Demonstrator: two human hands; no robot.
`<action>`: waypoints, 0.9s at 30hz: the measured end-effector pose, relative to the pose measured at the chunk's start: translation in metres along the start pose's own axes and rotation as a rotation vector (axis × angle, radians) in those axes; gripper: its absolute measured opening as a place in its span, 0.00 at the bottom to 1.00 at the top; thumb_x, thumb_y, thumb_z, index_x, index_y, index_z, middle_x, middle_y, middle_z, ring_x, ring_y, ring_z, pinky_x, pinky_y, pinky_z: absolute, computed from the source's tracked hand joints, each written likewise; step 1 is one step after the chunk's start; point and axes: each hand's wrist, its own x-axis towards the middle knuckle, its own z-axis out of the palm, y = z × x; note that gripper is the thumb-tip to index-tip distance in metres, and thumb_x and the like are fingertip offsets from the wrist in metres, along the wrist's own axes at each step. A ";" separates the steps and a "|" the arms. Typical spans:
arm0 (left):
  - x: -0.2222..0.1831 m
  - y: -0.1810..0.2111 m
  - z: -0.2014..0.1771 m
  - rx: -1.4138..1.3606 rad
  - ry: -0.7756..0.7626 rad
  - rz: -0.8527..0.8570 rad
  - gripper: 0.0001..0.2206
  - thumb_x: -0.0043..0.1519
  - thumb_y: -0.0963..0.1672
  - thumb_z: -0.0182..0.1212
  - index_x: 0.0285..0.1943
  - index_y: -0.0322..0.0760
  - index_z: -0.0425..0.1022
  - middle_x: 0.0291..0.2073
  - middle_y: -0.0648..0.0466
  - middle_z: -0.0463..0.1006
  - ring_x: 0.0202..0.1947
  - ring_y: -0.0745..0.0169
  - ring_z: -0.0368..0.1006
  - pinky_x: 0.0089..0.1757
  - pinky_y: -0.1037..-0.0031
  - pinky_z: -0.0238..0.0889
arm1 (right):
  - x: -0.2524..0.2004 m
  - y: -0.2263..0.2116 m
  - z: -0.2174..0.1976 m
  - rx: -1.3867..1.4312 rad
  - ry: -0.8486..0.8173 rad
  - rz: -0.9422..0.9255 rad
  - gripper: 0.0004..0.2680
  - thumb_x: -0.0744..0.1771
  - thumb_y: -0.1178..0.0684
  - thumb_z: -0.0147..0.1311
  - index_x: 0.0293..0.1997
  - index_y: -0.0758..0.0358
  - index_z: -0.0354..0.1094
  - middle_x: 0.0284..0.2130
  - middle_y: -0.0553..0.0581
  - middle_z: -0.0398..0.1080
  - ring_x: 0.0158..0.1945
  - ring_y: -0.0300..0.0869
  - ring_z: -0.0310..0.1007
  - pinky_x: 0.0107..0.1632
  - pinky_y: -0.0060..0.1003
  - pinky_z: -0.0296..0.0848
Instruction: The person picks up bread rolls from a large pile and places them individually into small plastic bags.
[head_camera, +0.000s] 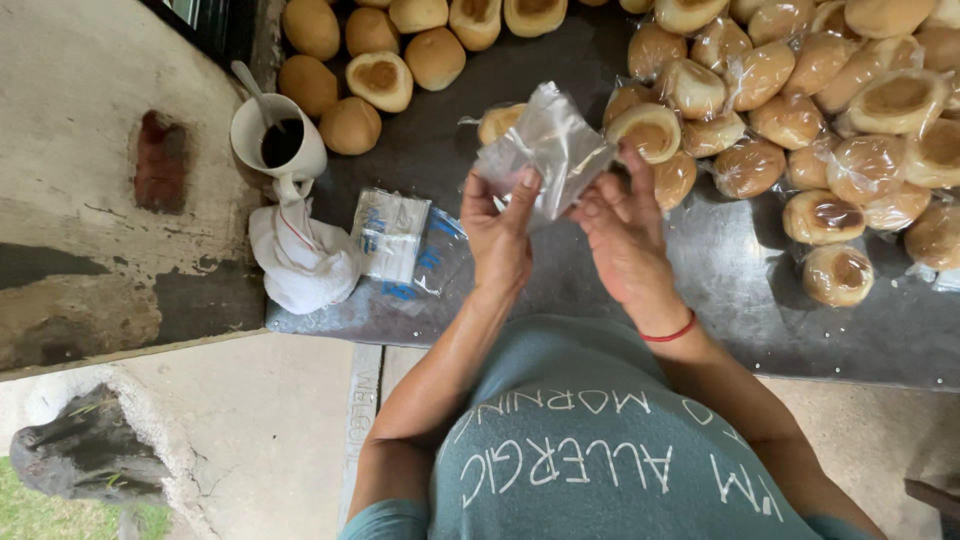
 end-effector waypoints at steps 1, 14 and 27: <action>-0.002 -0.004 0.002 0.020 0.028 -0.003 0.16 0.63 0.37 0.69 0.59 0.30 0.72 0.50 0.53 0.79 0.49 0.68 0.74 0.52 0.74 0.70 | 0.002 0.005 -0.001 -0.001 -0.003 -0.005 0.28 0.70 0.63 0.55 0.78 0.57 0.39 0.57 0.59 0.66 0.60 0.43 0.69 0.64 0.42 0.72; -0.001 0.044 -0.013 -0.175 0.000 -0.724 0.27 0.64 0.57 0.54 0.63 0.34 0.69 0.51 0.51 0.78 0.50 0.60 0.76 0.48 0.62 0.73 | 0.009 -0.019 0.014 -1.788 -0.533 -0.922 0.11 0.69 0.54 0.59 0.57 0.66 0.72 0.54 0.58 0.74 0.63 0.45 0.71 0.67 0.52 0.69; 0.002 -0.028 -0.020 0.187 -0.080 -0.255 0.09 0.69 0.44 0.62 0.53 0.33 0.78 0.37 0.62 0.77 0.37 0.77 0.68 0.41 0.82 0.62 | 0.032 0.014 -0.001 -1.266 -0.039 -0.457 0.06 0.71 0.53 0.56 0.41 0.65 0.73 0.31 0.56 0.75 0.34 0.47 0.75 0.38 0.41 0.73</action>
